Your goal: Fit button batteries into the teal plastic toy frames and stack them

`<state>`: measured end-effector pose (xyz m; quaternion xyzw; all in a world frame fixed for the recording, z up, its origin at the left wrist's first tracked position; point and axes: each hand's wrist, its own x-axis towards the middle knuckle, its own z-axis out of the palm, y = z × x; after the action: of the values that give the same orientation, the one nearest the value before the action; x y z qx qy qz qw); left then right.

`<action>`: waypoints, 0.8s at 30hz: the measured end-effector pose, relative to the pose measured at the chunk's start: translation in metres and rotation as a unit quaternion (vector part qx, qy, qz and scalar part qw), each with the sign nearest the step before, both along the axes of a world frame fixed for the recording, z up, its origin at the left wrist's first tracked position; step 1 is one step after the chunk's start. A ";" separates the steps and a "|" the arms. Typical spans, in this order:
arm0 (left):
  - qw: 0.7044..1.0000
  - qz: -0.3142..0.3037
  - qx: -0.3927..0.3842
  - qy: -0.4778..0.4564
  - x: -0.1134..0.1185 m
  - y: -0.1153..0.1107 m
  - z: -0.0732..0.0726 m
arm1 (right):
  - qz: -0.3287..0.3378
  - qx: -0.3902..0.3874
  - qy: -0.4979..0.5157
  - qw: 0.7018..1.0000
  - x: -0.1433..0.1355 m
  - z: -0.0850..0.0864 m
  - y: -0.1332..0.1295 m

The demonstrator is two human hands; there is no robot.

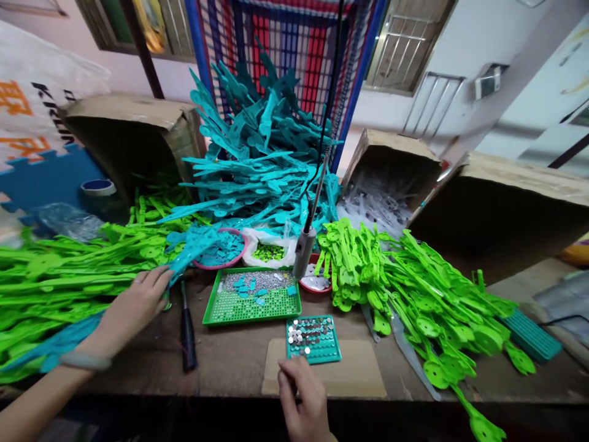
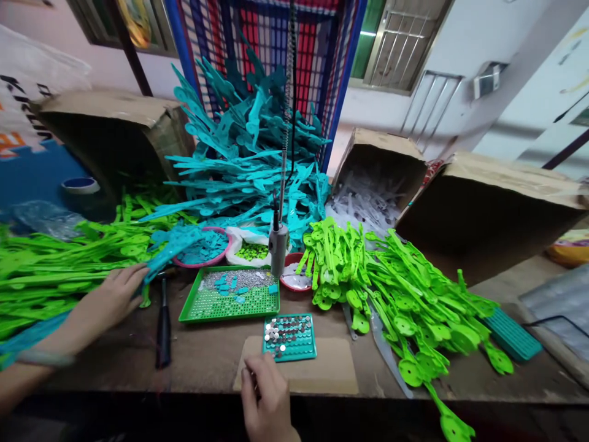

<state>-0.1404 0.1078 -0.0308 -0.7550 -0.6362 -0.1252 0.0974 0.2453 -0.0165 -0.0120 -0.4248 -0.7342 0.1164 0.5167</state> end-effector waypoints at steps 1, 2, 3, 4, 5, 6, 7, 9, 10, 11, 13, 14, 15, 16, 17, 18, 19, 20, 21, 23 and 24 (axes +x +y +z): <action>1.000 -0.015 -0.002 -0.007 -0.006 -0.002 -0.004 | -0.005 0.004 -0.002 1.000 0.000 -0.002 -0.001; 1.000 -0.023 -0.002 -0.015 -0.012 -0.004 -0.006 | -0.010 0.006 -0.002 1.000 0.001 -0.004 -0.001; 0.999 -0.024 0.003 -0.023 -0.018 -0.005 -0.007 | -0.013 0.005 -0.001 1.000 0.001 -0.005 -0.001; 0.999 -0.019 0.011 -0.028 -0.023 -0.007 -0.007 | -0.011 -0.001 0.002 1.000 0.000 -0.007 -0.001; 0.999 -0.011 0.019 -0.027 -0.027 -0.007 -0.005 | -0.005 -0.009 0.006 1.000 -0.001 -0.008 -0.001; 1.000 0.003 0.020 -0.016 -0.029 -0.007 -0.003 | 0.002 -0.016 0.011 1.000 -0.003 -0.008 -0.001; 1.000 0.020 0.015 0.000 -0.028 -0.007 -0.001 | 0.011 -0.023 0.015 1.000 -0.004 -0.008 0.000; 0.998 0.058 -0.012 0.036 -0.022 -0.003 0.003 | 0.030 -0.034 0.015 0.999 -0.009 -0.008 0.003; 0.996 0.072 -0.027 0.046 -0.017 -0.001 0.004 | 0.038 -0.035 0.012 0.999 -0.011 -0.009 0.004; 0.995 0.085 -0.035 0.049 -0.010 0.003 0.005 | 0.046 -0.034 0.005 0.998 -0.013 -0.009 0.006; 0.991 0.114 -0.044 0.046 0.004 0.011 0.005 | 0.064 -0.033 -0.013 0.997 -0.016 -0.012 0.008; 0.989 0.132 -0.046 0.044 0.010 0.016 0.004 | 0.072 -0.036 -0.023 0.996 -0.017 -0.015 0.008; 0.987 0.152 -0.047 0.041 0.016 0.022 0.004 | 0.078 -0.040 -0.032 0.996 -0.018 -0.017 0.008; 0.983 0.173 -0.046 0.037 0.021 0.029 0.003 | 0.082 -0.047 -0.041 0.995 -0.018 -0.020 0.007; 0.979 0.194 -0.045 0.033 0.026 0.036 0.003 | 0.084 -0.053 -0.047 0.994 -0.017 -0.023 0.006; 0.975 0.215 -0.044 0.028 0.029 0.043 0.004 | 0.087 -0.059 -0.053 0.993 -0.015 -0.026 0.005; 0.971 0.234 -0.044 0.024 0.031 0.050 0.005 | 0.089 -0.065 -0.060 0.992 -0.014 -0.029 0.004; 0.967 0.250 -0.045 0.020 0.032 0.054 0.007 | 0.093 -0.067 -0.067 0.991 -0.012 -0.031 0.004; 0.964 0.261 -0.048 0.018 0.032 0.056 0.010 | 0.096 -0.069 -0.076 0.990 -0.010 -0.032 0.004; 0.963 0.262 -0.057 0.019 0.032 0.051 0.018 | 0.095 -0.064 -0.094 0.989 -0.008 -0.030 0.008; 0.965 0.255 -0.063 0.023 0.033 0.043 0.023 | 0.088 -0.062 -0.102 0.989 -0.008 -0.028 0.009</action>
<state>-0.1078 0.1512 -0.0076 -0.5748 -0.8121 -0.0386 0.0930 0.2368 -0.0079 -0.0399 -0.3994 -0.8088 0.1629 0.3997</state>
